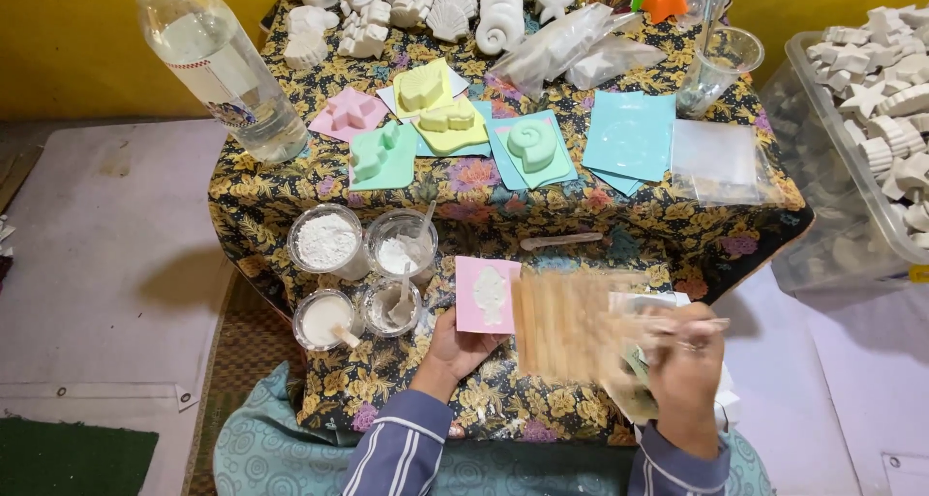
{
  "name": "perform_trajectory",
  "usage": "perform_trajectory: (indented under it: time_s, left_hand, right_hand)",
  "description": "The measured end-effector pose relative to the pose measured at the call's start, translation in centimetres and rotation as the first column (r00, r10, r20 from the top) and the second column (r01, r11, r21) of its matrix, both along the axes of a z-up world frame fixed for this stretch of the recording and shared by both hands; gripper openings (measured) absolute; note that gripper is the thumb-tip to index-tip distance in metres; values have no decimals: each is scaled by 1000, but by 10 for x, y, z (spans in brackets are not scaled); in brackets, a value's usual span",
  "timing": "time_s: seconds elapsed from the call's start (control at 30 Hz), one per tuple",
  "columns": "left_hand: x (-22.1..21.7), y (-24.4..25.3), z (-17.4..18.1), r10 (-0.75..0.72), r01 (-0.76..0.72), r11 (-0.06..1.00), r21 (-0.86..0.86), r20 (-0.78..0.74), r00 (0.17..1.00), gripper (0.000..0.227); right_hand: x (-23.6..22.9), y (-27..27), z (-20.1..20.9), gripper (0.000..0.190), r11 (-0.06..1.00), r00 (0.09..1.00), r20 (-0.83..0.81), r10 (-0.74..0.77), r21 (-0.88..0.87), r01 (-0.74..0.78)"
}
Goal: Demolding a heart-shaped plaster cast from a silicone mold and inspecting craft components.
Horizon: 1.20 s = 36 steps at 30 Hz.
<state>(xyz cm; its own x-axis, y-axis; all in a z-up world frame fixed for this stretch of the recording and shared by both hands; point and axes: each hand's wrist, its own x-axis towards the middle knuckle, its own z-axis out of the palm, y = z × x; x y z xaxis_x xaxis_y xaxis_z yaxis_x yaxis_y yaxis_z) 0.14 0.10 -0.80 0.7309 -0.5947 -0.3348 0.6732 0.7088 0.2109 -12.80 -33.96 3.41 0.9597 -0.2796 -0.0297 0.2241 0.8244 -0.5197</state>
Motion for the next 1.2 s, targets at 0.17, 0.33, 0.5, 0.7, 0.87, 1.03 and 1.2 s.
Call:
perform_trajectory:
  time_s: [0.17, 0.33, 0.5, 0.7, 0.87, 1.03, 1.2]
  left_hand:
    - [1, -1, 2, -11, 11, 1000, -9, 28, 1000, 53]
    - [1, -1, -2, -5, 5, 1000, -3, 33, 999, 51]
    - [1, -1, 14, -13, 12, 999, 31, 29, 999, 49]
    - [-2, -4, 29, -43, 46, 998, -34, 79, 996, 45]
    - [-2, -5, 31, -56, 63, 996, -62, 107, 993, 48]
    - [-3, -5, 31, -38, 43, 998, -38, 111, 993, 48]
    - [-2, -4, 22, 8, -10, 999, 50, 46, 999, 48]
  right_hand:
    - [-10, 66, 92, 28, 955, 952, 304, -30, -271, 116]
    - [8, 63, 75, 22, 650, 961, 151, -230, -711, 267]
    - [-23, 30, 113, 43, 906, 963, 270, -13, -405, 126]
    - [-57, 31, 169, 20, 127, 642, 79, -763, -955, 269]
    - [-41, 7, 160, 19, 260, 723, -141, -676, -964, 55]
    - [-29, -16, 133, 18, 283, 746, -180, -641, -959, 11]
    - [-29, -29, 127, 38, 350, 729, -334, -598, -927, -137]
